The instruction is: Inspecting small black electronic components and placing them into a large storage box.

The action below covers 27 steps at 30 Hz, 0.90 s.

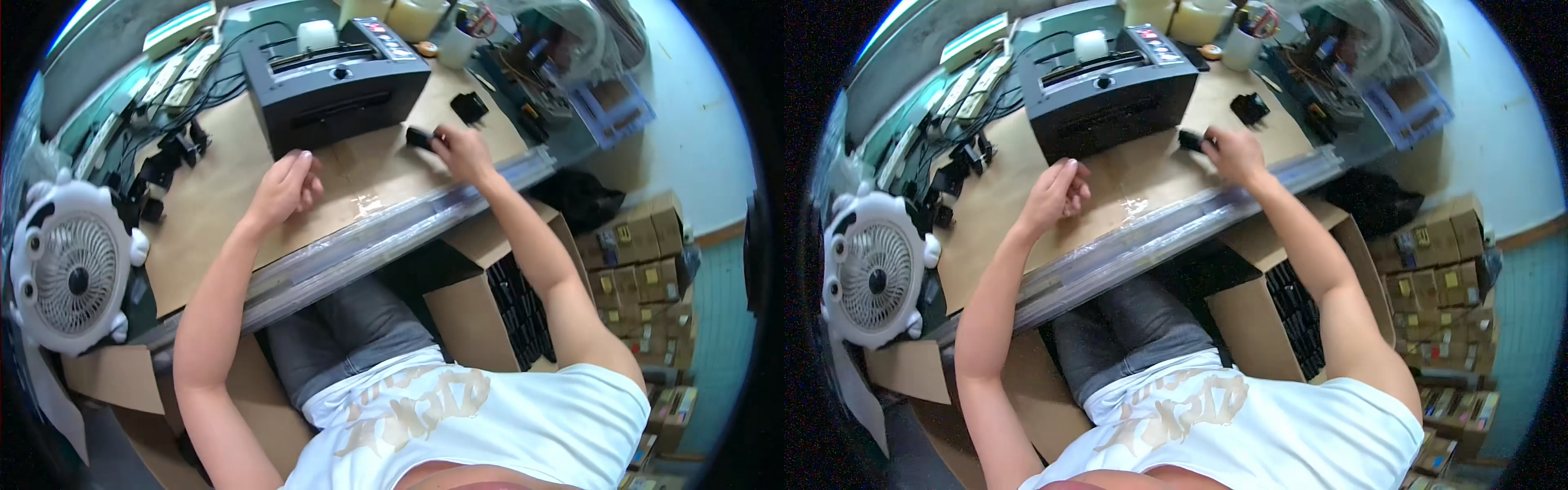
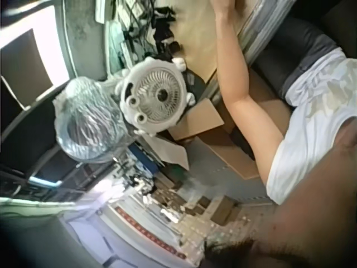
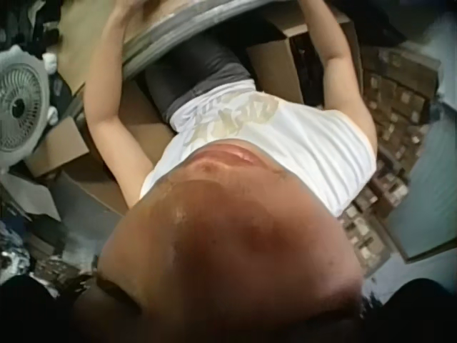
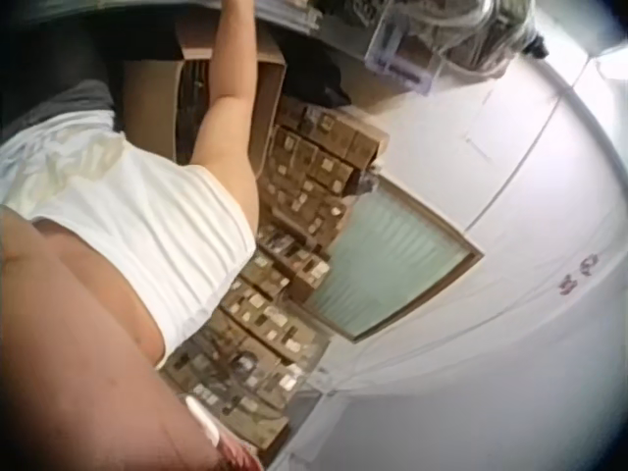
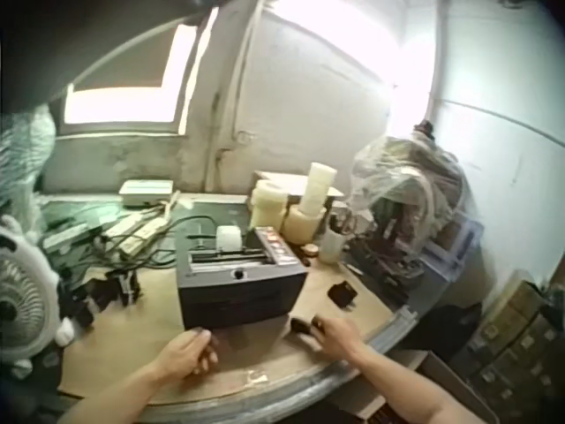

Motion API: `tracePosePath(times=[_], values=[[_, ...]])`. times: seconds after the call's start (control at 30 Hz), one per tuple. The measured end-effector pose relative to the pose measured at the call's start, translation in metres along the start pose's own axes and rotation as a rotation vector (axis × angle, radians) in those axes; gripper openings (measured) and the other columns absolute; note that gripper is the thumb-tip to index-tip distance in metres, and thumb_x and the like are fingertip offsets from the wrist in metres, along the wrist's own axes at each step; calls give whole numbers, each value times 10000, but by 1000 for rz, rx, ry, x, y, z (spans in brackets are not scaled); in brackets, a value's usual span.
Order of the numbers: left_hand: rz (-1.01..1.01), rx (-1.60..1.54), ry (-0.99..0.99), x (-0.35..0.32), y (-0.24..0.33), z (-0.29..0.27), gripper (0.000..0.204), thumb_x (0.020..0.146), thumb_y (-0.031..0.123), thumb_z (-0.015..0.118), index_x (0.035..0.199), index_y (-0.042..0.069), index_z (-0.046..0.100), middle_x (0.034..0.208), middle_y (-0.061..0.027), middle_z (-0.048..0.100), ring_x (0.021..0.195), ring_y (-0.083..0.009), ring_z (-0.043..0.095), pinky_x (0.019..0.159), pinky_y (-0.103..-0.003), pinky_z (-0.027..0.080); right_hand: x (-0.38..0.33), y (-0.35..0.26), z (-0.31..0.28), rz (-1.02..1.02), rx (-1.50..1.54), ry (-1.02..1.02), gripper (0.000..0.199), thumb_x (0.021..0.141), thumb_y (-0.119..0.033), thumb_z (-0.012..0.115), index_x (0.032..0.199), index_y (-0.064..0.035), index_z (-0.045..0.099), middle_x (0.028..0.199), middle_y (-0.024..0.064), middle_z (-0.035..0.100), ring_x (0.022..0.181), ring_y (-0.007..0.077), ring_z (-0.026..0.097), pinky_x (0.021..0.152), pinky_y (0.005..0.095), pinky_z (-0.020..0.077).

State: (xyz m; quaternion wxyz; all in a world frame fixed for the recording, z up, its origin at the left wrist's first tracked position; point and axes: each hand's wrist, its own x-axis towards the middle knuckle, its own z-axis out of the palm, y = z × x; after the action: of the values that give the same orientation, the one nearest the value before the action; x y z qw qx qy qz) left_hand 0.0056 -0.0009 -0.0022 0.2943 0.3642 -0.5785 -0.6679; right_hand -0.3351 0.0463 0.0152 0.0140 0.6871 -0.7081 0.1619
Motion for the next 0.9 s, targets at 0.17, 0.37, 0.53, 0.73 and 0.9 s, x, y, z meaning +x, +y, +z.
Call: tracePosePath(times=[0.17,0.37,0.53,0.73,0.9], values=[[155,509,42,-2,-10,0,300,1005,294,458,957,35,602,759,-67,651,561,-162,545,499,-289,429,43,68,24,219,-20,200,183,902,-221,560,995,-67,591,821,188,673,679,405,614,631,490,479],[317,1326,188,-22,-8,-10,177,857,174,524,830,38,634,774,-227,659,658,-407,623,601,-466,514,60,90,35,386,-15,180,277,930,-327,500,1069,-87,483,795,209,662,720,403,634,661,535,481],[246,1756,769,-37,9,-89,212,856,209,546,1020,82,585,952,-195,631,738,-371,657,555,-429,539,62,89,38,327,-30,395,192,892,-261,554,1026,-130,514,799,204,676,708,436,624,630,513,479],[-73,1508,905,-12,20,-136,483,892,405,554,1223,57,502,1004,-229,647,826,-438,650,682,-533,521,59,80,35,157,140,313,144,868,-230,573,952,-115,557,793,176,673,704,431,619,630,507,475],[-267,1330,925,22,17,-135,432,889,419,556,1093,43,496,954,-228,668,883,-441,652,729,-539,513,54,72,29,94,198,329,138,837,-194,574,934,-95,579,769,136,661,660,399,607,606,487,459]])
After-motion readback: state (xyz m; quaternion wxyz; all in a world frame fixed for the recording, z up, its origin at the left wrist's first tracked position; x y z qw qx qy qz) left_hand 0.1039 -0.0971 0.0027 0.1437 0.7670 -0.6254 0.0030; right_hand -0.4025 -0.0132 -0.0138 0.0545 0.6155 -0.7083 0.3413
